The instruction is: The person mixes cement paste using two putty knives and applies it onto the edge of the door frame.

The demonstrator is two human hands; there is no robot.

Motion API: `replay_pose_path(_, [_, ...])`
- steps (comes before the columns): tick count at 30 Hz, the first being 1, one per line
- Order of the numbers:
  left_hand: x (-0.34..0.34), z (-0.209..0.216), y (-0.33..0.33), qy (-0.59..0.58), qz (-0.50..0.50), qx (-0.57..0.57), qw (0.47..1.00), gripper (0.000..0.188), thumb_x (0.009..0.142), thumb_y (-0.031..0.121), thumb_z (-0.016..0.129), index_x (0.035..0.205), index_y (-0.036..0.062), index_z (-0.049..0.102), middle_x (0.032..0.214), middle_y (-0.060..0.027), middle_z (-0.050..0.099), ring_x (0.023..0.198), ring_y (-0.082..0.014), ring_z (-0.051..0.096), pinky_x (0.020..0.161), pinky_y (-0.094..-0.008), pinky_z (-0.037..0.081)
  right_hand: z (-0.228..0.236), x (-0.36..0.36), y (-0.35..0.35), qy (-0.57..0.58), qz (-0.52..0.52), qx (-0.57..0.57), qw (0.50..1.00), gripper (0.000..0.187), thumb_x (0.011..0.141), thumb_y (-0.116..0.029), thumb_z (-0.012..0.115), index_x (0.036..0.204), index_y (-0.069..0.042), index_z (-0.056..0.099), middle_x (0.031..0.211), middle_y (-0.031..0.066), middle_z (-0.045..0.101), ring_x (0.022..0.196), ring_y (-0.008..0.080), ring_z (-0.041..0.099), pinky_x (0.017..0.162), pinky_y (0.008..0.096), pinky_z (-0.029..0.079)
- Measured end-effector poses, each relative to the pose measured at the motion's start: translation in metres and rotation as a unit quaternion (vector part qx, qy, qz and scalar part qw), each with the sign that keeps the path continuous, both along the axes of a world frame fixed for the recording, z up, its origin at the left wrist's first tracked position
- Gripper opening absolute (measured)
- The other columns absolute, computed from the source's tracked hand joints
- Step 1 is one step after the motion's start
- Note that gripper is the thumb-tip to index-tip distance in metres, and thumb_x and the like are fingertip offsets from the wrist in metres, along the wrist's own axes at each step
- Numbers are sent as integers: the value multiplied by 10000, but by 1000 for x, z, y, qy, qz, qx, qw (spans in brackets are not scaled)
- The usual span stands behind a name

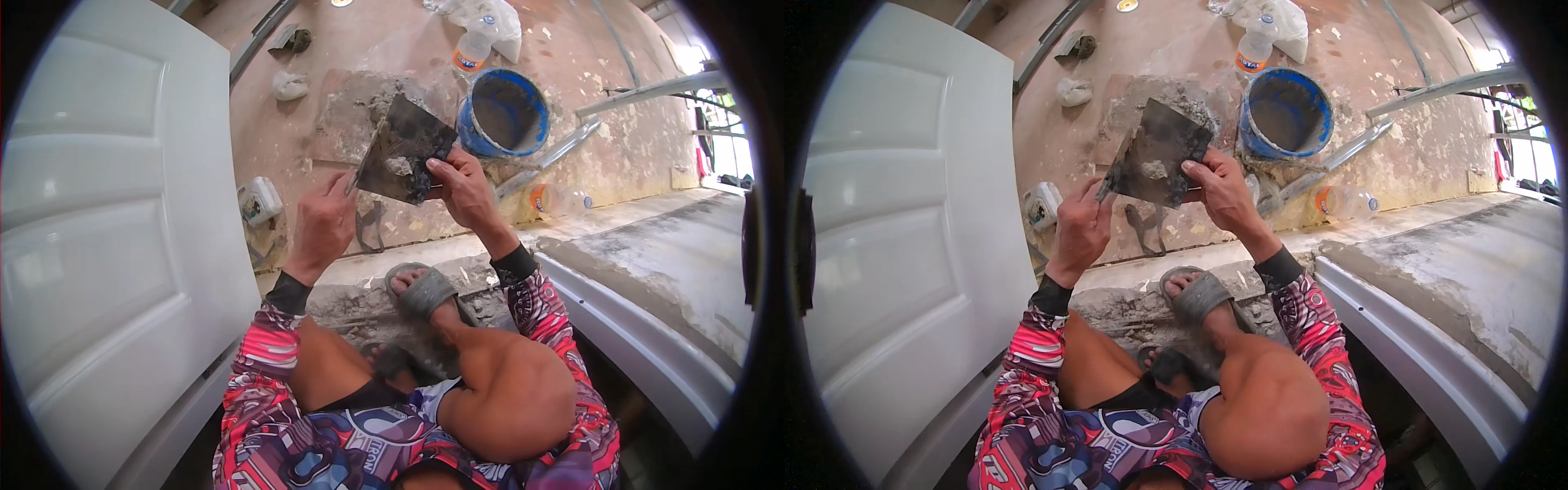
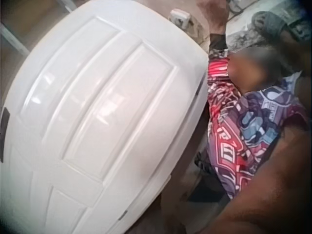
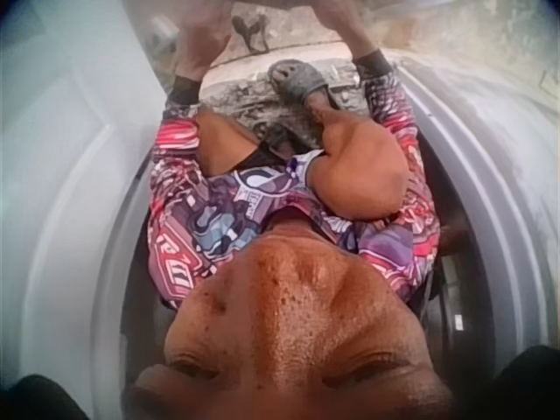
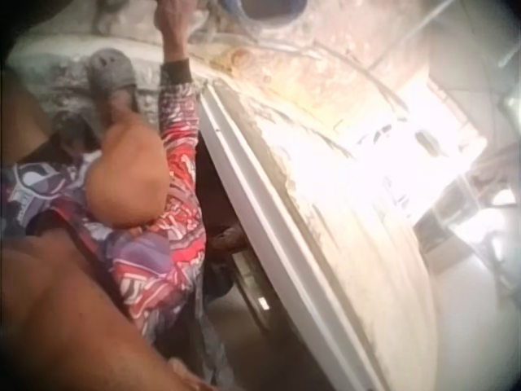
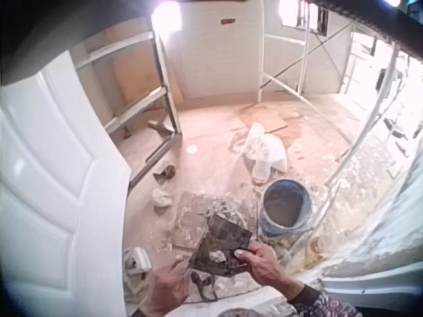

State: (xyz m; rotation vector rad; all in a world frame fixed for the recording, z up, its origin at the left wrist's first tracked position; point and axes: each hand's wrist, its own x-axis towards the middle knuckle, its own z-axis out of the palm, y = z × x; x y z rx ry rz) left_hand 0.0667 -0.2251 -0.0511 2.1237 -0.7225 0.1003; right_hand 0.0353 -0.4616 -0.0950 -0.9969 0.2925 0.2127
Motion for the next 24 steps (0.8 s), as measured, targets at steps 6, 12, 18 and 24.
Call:
replay_pose_path(6, [-4,-17,8,-45,-22,206,977,215,836,1,549,1042,-57,563,971,-213,601,868,-386,594,736,-449,487,8,3,2,-24,-6,17,1000,222,963,-126,564,1150,-9,585,1047,65,671,870,125,680,705,313,623])
replay_pose_path(12, [-1,-46,25,-13,29,259,965,136,830,-6,555,963,-26,575,927,-197,614,756,-403,608,707,-424,502,14,7,0,-44,-7,13,999,228,962,-114,558,1164,-12,583,1056,71,673,861,138,685,700,331,627])
replay_pose_path(18, [24,-33,52,365,107,-225,897,156,931,23,531,1005,-11,663,876,-82,701,822,-217,686,778,-298,528,-9,2,-28,2,-14,-1,1000,199,959,-110,556,1131,-14,584,1025,71,674,848,160,693,692,352,629])
replay_pose_path(24, [18,-22,43,577,29,-426,697,225,964,189,594,1103,21,650,1014,-61,697,904,-145,673,830,-300,543,-21,-11,-6,60,61,97,992,200,964,-125,559,1139,-30,581,1037,70,667,860,175,687,696,394,620])
